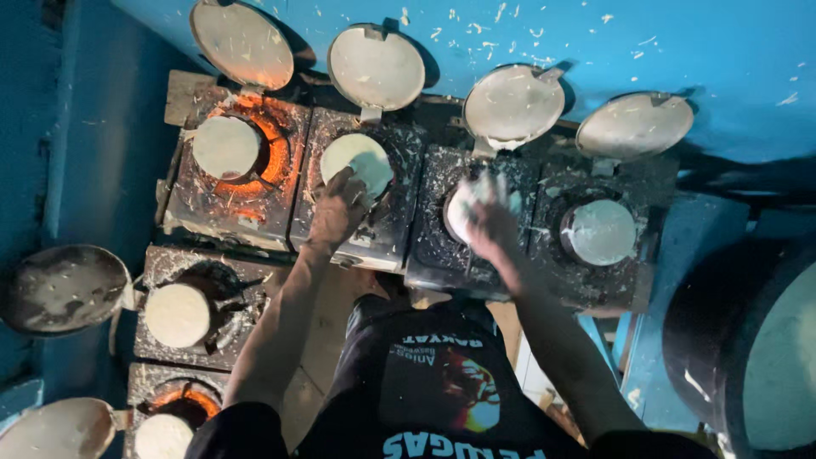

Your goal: The person scoops dough from a large basin and presses it by hand into round pans set on gas stoves, spreading it evenly across the hot surfaces. They lift and reposition the cooking cakes, then transfer finished ones into a lined basket beside the stoves.

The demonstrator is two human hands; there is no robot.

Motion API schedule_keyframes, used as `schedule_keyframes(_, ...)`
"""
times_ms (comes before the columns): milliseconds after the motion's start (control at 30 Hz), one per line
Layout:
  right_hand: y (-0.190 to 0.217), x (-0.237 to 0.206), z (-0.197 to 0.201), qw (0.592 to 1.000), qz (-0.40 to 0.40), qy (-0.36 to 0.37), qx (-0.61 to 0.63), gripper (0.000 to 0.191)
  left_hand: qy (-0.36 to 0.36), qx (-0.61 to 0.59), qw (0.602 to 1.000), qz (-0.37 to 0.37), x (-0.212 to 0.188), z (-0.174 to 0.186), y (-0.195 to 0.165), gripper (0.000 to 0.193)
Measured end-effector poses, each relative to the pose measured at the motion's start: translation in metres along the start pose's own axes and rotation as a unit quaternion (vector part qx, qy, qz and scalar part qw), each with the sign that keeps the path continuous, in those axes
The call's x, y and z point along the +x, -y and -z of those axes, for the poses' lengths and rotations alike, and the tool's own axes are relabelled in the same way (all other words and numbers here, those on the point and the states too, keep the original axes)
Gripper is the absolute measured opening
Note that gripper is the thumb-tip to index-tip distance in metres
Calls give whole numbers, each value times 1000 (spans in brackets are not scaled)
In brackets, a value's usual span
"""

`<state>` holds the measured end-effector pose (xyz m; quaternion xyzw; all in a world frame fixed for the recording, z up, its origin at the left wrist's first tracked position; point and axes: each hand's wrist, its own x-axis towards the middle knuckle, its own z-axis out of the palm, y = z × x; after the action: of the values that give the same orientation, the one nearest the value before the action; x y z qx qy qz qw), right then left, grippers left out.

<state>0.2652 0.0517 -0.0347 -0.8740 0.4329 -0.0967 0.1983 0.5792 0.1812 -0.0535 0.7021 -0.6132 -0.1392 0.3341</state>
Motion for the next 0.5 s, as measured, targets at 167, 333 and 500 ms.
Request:
schedule_keyframes(167, 25, 3, -16, 999, -40, 15, -22, 42, 13, -17, 1000, -21, -1, 9, 2, 32)
schedule_keyframes(333, 15, -21, -12, 998, 14, 0, -68, 40, 86, 22, 996, -17, 9, 15, 7, 42)
schedule_keyframes(500, -15, 7, -2, 984, -170, 47, -37, 51, 175, 96, 979, 29, 27, 17, 9, 47)
